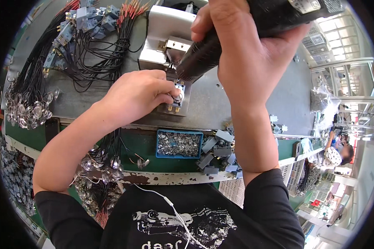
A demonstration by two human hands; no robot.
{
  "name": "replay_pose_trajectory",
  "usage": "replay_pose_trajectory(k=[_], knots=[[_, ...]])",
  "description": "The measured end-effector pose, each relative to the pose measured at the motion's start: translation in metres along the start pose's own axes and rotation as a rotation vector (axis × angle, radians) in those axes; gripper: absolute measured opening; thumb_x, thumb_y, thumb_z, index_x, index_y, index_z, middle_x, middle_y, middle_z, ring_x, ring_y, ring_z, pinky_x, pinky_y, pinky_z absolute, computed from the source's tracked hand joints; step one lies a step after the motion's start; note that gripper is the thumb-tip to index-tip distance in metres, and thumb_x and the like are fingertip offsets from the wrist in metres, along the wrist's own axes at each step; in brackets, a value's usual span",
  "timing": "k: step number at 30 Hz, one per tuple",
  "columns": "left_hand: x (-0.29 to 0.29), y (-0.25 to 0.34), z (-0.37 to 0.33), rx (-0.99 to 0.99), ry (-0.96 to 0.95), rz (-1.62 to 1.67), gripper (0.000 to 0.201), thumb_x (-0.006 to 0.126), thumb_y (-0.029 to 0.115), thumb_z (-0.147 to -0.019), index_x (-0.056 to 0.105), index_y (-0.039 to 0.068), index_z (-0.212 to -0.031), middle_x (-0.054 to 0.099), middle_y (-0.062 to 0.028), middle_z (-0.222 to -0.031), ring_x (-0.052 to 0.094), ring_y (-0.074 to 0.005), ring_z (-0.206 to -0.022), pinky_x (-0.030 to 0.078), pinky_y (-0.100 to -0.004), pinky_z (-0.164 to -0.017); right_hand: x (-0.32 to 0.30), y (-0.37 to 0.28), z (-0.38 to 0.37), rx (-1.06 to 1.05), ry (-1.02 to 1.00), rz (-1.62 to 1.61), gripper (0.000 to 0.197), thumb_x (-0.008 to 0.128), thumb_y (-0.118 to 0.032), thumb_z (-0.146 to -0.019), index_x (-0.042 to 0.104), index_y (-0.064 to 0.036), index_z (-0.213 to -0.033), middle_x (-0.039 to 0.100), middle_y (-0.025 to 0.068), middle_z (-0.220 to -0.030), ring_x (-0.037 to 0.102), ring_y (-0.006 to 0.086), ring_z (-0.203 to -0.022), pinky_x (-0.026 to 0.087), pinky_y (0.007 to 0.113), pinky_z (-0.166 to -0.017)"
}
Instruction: The user is assembling electronic components onto circuit boards and securing them using a handheld power tool on a factory production floor.
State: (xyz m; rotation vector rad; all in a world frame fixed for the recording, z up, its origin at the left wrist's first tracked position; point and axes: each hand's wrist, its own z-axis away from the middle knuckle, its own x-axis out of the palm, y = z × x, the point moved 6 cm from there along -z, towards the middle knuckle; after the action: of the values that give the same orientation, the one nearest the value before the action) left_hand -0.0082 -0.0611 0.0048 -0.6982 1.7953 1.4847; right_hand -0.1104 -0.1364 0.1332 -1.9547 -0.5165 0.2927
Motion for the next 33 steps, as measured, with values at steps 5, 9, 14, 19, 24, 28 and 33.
replay_pose_trajectory(k=[5,9,14,19,24,28,33], knots=[[-0.001,-0.002,0.002,-0.005,0.000,-0.010,0.014,0.073,0.022,-0.090,0.077,0.013,-0.101,0.065,-0.0051,-0.087,0.067,-0.0283,-0.085,0.054,-0.0418,-0.073,-0.002,0.010,0.000,-0.104,0.000,-0.228,0.044,0.076,0.010,-0.087,0.047,-0.0009,-0.117,0.067,0.0087,-0.087,0.067,0.0122,-0.070,0.055,0.026,-0.057],[-0.001,0.003,-0.002,-0.008,-0.003,0.008,0.014,0.073,0.022,-0.091,0.077,0.013,-0.101,0.065,-0.0051,-0.087,0.067,-0.0286,-0.085,0.054,-0.0418,-0.073,-0.013,0.034,-0.020,-0.160,0.061,-0.201,0.048,0.075,0.010,-0.087,0.044,-0.0016,-0.121,0.067,0.0086,-0.088,0.067,0.0124,-0.070,0.055,0.027,-0.057],[-0.001,0.002,-0.002,-0.008,0.002,0.011,0.014,0.073,0.022,-0.091,0.077,0.013,-0.101,0.065,-0.0051,-0.088,0.068,-0.0287,-0.086,0.054,-0.0418,-0.074,-0.013,0.017,-0.024,-0.960,-0.270,-0.131,0.055,0.073,0.012,-0.087,0.038,-0.0029,-0.127,0.066,0.0089,-0.091,0.067,0.0130,-0.074,0.056,0.027,-0.060],[-0.001,0.002,-0.001,0.002,0.017,0.015,0.014,0.073,0.022,-0.090,0.076,0.013,-0.101,0.066,-0.0053,-0.088,0.068,-0.0288,-0.086,0.055,-0.0419,-0.074,-0.008,0.027,-0.025,-1.071,-0.322,-0.171,0.056,0.072,0.014,-0.087,0.039,-0.0018,-0.128,0.066,0.0098,-0.095,0.068,0.0135,-0.078,0.057,0.027,-0.063],[0.000,0.001,-0.002,0.040,0.019,-0.011,0.014,0.073,0.022,-0.090,0.075,0.012,-0.100,0.066,-0.0058,-0.088,0.068,-0.0290,-0.087,0.055,-0.0426,-0.074,-0.006,0.033,-0.021,-1.171,-0.324,-0.116,0.058,0.073,0.014,-0.086,0.039,-0.0008,-0.131,0.066,0.0100,-0.096,0.068,0.0139,-0.080,0.058,0.028,-0.066],[0.000,0.003,-0.004,0.005,-0.012,0.022,0.015,0.073,0.022,-0.090,0.074,0.012,-0.100,0.065,-0.0061,-0.088,0.068,-0.0294,-0.087,0.054,-0.0431,-0.074,-0.005,0.031,-0.018,-1.116,-0.287,-0.080,0.060,0.074,0.013,-0.085,0.039,-0.0002,-0.132,0.066,0.0100,-0.097,0.068,0.0142,-0.082,0.058,0.028,-0.068],[0.002,0.002,-0.001,0.058,0.010,-0.035,0.015,0.073,0.021,-0.090,0.073,0.011,-0.100,0.065,-0.0068,-0.088,0.068,-0.0299,-0.087,0.054,-0.0433,-0.074,0.005,0.025,0.008,-0.182,-0.111,-0.203,0.058,0.074,0.013,-0.086,0.041,0.0002,-0.132,0.065,0.0098,-0.098,0.068,0.0143,-0.083,0.058,0.028,-0.068]])
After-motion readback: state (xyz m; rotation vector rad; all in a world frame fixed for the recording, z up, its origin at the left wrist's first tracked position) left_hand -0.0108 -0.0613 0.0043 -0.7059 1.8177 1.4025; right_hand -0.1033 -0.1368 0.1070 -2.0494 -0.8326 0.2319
